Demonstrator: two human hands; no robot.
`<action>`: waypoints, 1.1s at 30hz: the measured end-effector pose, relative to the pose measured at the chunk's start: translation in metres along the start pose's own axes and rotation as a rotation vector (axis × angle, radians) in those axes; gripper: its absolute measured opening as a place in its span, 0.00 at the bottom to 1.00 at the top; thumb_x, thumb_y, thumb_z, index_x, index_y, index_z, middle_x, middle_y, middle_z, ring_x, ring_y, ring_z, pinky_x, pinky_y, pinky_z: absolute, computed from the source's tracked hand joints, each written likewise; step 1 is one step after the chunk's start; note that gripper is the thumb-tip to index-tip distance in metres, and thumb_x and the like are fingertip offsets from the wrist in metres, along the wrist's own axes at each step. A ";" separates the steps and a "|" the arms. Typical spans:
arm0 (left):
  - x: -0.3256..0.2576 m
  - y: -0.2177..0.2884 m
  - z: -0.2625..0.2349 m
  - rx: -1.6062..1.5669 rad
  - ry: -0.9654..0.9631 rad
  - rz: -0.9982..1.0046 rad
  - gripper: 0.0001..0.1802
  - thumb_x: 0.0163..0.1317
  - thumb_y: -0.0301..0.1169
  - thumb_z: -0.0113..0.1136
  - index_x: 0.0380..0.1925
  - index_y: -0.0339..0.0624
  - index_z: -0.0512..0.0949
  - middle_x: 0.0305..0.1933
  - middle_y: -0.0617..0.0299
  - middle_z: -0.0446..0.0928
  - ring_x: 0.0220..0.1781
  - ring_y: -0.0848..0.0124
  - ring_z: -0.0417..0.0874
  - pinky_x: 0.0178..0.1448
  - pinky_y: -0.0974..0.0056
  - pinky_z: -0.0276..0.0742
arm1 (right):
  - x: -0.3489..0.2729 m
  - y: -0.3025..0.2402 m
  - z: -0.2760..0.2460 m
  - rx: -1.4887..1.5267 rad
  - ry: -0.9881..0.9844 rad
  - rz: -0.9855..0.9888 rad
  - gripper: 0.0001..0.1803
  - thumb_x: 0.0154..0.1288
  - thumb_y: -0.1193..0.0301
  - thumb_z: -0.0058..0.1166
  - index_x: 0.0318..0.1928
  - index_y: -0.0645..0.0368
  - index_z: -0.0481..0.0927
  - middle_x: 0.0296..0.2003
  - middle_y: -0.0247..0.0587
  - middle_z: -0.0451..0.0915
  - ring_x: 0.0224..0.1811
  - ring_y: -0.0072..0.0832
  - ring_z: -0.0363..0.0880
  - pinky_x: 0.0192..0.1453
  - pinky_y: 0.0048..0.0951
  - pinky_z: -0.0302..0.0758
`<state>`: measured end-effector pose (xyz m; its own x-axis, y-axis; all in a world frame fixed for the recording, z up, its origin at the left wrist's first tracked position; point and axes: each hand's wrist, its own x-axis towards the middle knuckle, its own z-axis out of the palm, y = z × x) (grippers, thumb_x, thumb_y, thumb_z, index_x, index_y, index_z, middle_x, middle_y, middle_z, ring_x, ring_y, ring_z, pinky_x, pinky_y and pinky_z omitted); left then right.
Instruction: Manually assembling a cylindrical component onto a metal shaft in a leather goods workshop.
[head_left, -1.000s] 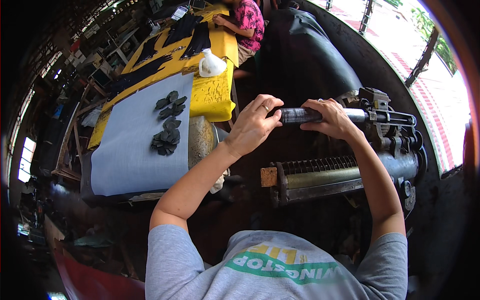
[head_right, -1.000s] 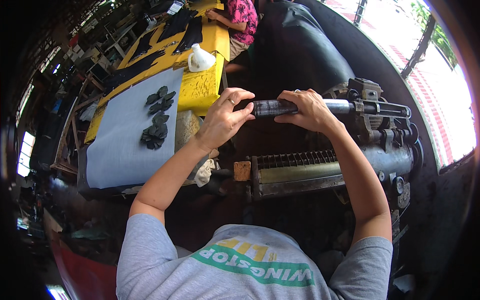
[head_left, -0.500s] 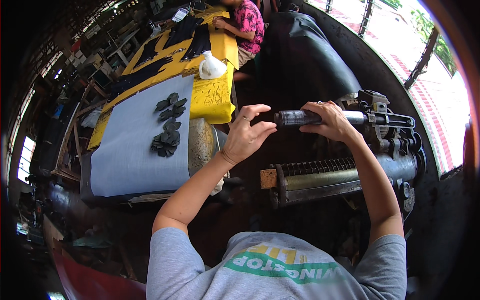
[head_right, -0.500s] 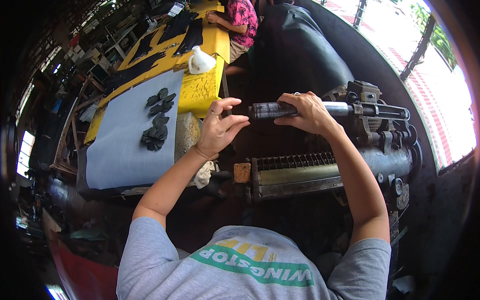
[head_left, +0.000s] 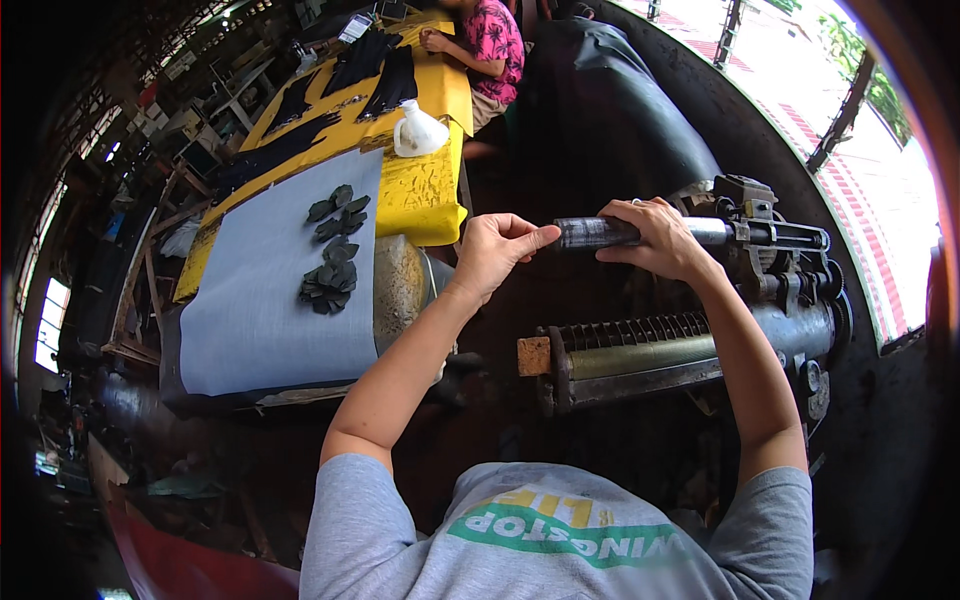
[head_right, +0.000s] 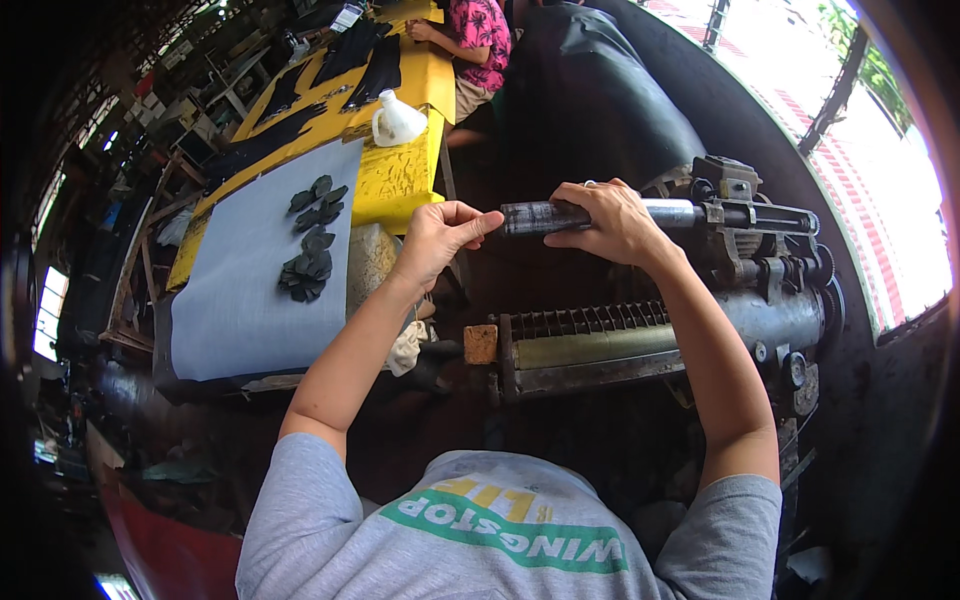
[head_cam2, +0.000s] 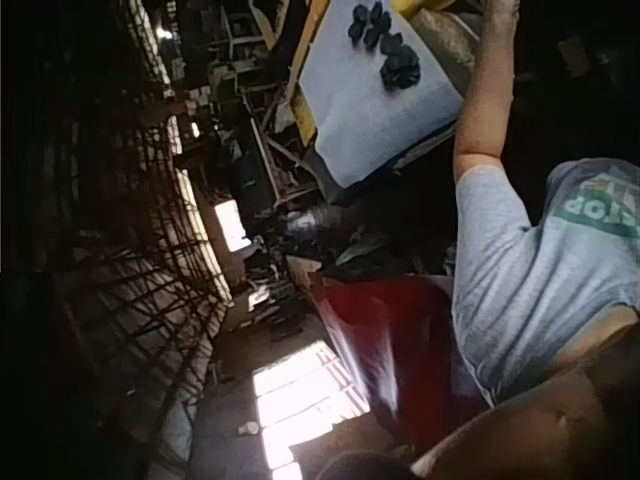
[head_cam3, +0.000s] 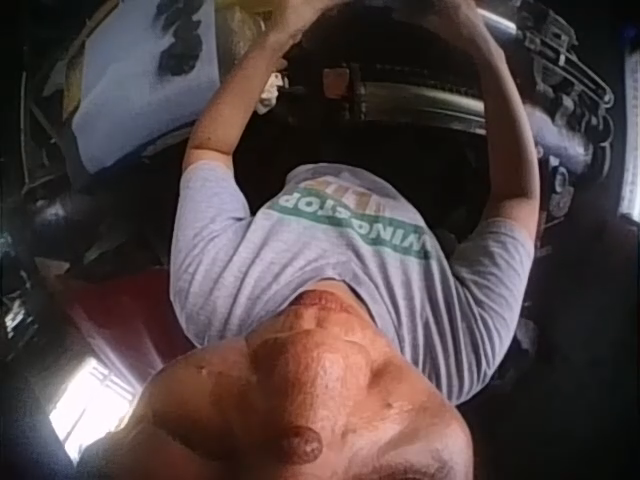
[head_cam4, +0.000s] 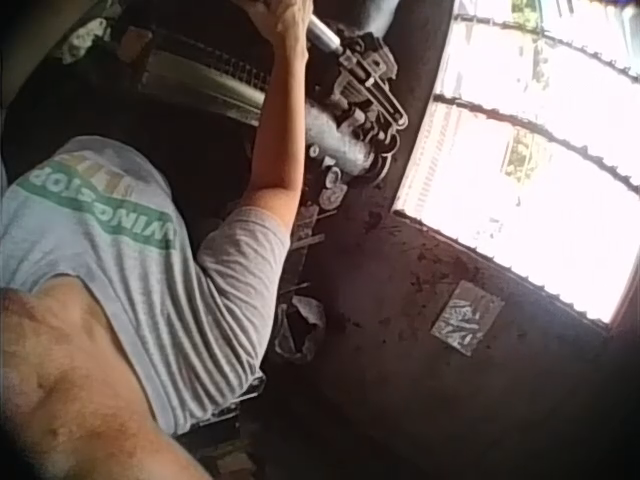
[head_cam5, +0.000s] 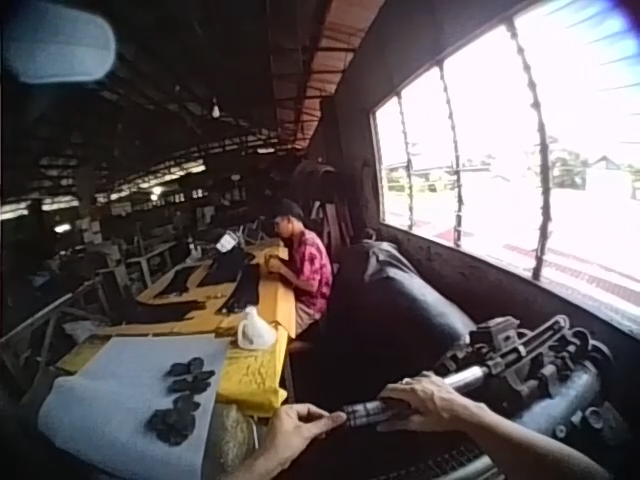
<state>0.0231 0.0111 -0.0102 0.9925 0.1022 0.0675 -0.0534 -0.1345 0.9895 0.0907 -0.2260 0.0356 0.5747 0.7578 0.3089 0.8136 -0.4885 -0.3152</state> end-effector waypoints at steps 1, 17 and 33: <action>-0.001 0.005 0.000 0.000 -0.004 -0.002 0.21 0.51 0.47 0.74 0.23 0.39 0.82 0.22 0.67 0.78 0.24 0.81 0.76 0.34 0.72 0.73 | -0.001 0.001 0.000 0.000 0.000 0.005 0.24 0.52 0.54 0.65 0.41 0.59 0.78 0.31 0.44 0.82 0.37 0.42 0.82 0.45 0.40 0.74; 0.014 0.038 -0.015 0.657 -0.264 0.303 0.08 0.54 0.28 0.67 0.26 0.34 0.80 0.28 0.61 0.76 0.31 0.71 0.79 0.40 0.66 0.75 | -0.001 0.001 0.000 -0.002 0.011 -0.005 0.24 0.51 0.53 0.65 0.41 0.59 0.78 0.31 0.44 0.82 0.37 0.41 0.82 0.45 0.40 0.73; -0.022 0.026 0.005 0.655 0.122 0.749 0.08 0.48 0.24 0.68 0.31 0.41 0.83 0.33 0.62 0.73 0.40 0.65 0.77 0.47 0.62 0.76 | -0.001 -0.001 -0.003 -0.020 -0.014 0.016 0.25 0.52 0.53 0.66 0.42 0.59 0.78 0.32 0.43 0.83 0.39 0.41 0.82 0.48 0.41 0.73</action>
<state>0.0009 0.0001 0.0137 0.7078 -0.1354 0.6933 -0.5522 -0.7182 0.4235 0.0901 -0.2271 0.0379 0.5863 0.7558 0.2916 0.8062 -0.5089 -0.3018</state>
